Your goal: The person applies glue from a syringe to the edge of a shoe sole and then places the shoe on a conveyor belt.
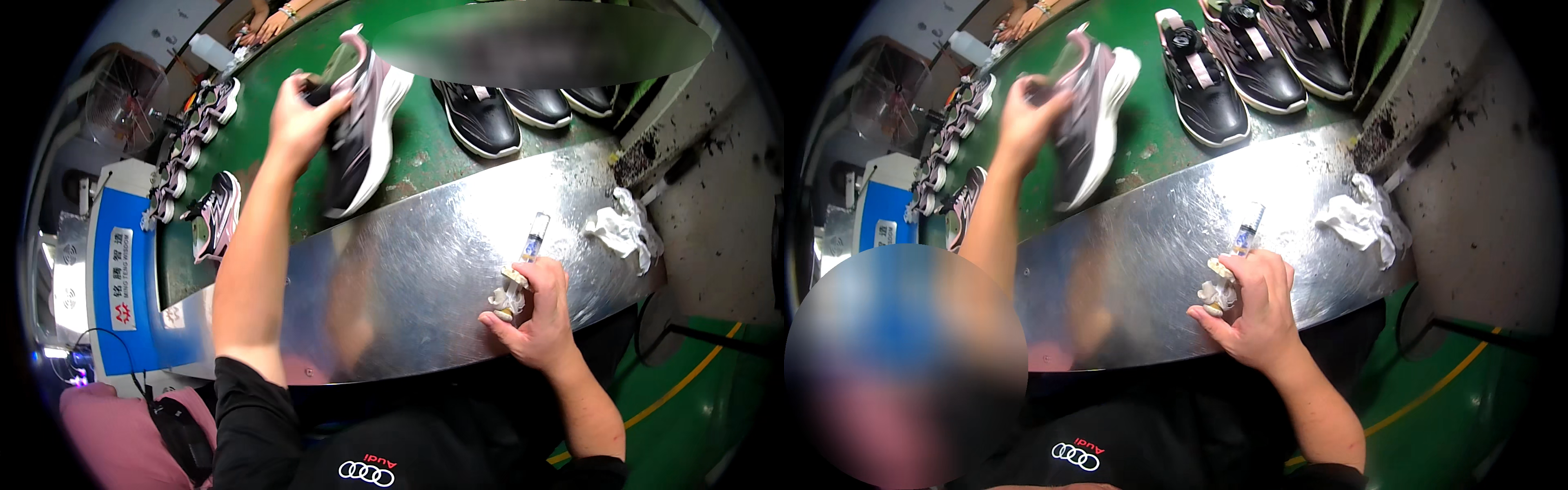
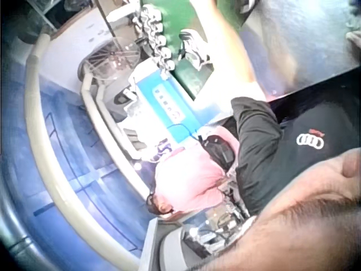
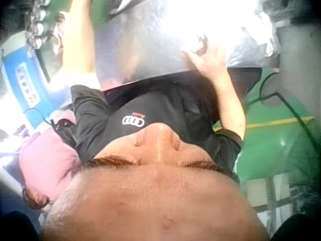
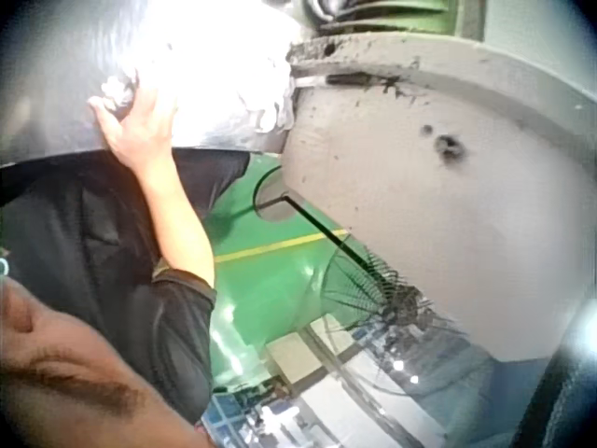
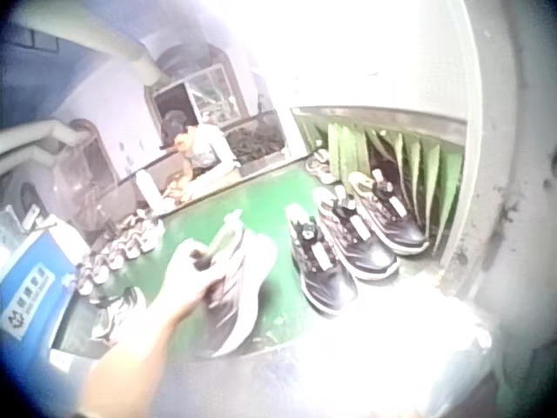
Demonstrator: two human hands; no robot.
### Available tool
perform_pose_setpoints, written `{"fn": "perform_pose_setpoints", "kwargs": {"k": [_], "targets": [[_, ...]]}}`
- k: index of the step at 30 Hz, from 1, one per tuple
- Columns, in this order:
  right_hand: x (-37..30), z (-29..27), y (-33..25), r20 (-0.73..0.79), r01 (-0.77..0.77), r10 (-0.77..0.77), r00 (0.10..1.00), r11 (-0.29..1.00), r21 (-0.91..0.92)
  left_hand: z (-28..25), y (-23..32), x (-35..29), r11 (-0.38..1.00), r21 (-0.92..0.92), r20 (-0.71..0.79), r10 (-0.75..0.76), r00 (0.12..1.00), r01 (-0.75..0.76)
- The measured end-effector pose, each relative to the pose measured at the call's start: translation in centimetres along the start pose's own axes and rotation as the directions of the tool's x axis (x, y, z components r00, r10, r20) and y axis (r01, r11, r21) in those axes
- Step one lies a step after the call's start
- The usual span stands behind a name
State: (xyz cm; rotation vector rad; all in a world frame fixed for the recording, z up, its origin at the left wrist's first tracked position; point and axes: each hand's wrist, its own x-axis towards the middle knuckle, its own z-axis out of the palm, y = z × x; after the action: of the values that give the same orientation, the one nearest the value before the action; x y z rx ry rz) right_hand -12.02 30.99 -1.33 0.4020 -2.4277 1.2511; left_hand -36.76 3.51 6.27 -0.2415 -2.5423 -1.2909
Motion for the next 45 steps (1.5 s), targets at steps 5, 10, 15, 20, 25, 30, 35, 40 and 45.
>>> {"fn": "perform_pose_setpoints", "kwargs": {"k": [5,10,15,20,25,30,35,40,45], "targets": [[0.2,1.0,-0.5,0.053,0.011,-0.01,0.999,1.0,-0.024,4.3,-3.2,0.2,0.978,-0.165,0.253,-0.084,0.964,0.129],[-1.2,0.7,1.0,0.029,-0.06,0.059,0.998,0.997,0.039,0.2,-2.1,-5.1,0.94,-0.302,0.22,-0.097,0.971,0.162],[-1.2,0.9,0.8,0.068,-0.08,0.075,0.995,0.994,0.081,-9.6,-8.2,-15.7,0.587,-0.724,0.046,-0.482,0.875,0.362],[-1.2,1.1,0.7,0.12,-0.065,0.057,0.991,0.996,0.06,-18.6,-14.7,-20.7,0.349,-0.902,-0.103,-0.745,0.659,0.254],[-1.5,1.2,0.5,0.102,-0.068,0.063,0.993,0.997,0.043,-20.9,-15.6,-19.7,0.445,-0.847,-0.168,-0.742,0.649,0.29],[-1.2,1.7,0.0,0.069,-0.082,0.076,0.995,0.992,0.094,-21.5,-14.8,-19.6,0.518,-0.795,-0.187,-0.704,0.685,0.316],[-1.3,1.1,0.8,0.07,-0.116,0.107,0.992,0.982,0.149,-19.6,-8.2,-17.8,0.682,-0.685,-0.107,-0.44,0.891,0.255],[-1.8,0.6,0.9,0.149,-0.225,0.186,0.971,0.922,0.316,-16.2,0.7,-24.5,0.798,-0.519,-0.012,-0.366,0.931,0.306],[-2.7,-1.0,0.0,0.207,-0.345,0.278,0.938,0.811,0.472,-9.2,4.9,-29.1,0.728,-0.607,0.3,-0.161,0.94,0.318]]}}
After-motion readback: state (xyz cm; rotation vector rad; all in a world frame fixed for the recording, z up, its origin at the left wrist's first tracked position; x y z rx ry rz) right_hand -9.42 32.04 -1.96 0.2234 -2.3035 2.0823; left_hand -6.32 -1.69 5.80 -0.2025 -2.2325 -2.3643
